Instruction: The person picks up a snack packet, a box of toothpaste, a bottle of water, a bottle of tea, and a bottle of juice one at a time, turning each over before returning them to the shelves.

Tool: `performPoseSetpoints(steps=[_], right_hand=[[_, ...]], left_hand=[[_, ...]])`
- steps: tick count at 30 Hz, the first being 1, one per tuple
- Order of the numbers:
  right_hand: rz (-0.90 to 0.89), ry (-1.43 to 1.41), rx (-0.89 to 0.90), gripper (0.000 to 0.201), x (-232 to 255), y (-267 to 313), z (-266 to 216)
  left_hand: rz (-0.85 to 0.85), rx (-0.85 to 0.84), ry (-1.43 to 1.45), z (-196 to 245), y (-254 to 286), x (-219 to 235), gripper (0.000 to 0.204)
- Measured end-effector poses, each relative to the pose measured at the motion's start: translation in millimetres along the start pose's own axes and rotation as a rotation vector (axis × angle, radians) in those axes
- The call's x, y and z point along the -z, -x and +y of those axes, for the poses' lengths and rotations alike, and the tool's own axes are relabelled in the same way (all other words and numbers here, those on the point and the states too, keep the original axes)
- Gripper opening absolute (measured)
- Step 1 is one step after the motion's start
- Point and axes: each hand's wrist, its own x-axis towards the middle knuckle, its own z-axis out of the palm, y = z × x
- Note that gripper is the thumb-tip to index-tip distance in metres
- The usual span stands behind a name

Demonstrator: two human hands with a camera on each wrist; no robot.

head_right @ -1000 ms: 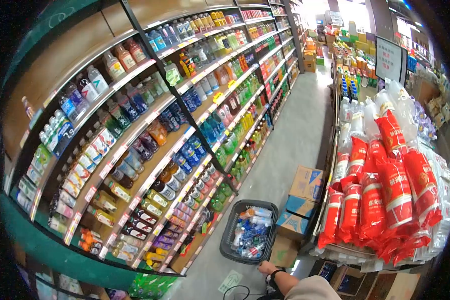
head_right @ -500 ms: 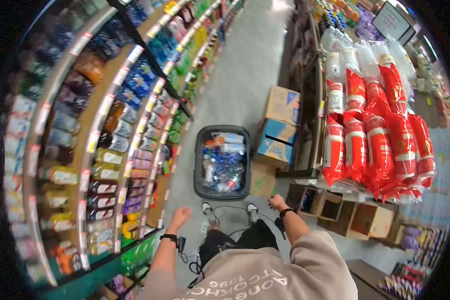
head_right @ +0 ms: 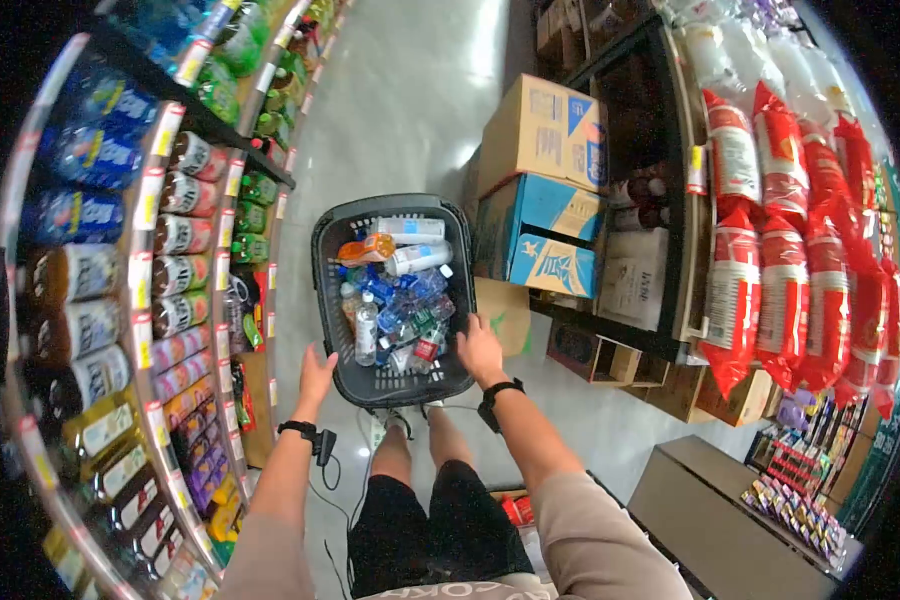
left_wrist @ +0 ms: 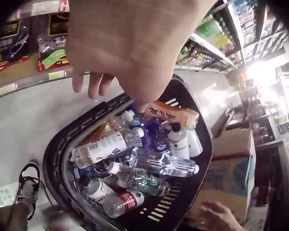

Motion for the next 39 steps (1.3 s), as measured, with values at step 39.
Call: performPoseSetpoints(steps=[39], right_hand=[[0.433,-0.055,0.061,0.085,39,-284,-59]], left_hand=[[0.358,-0.188,-0.232,181,-297,-19,0.056]])
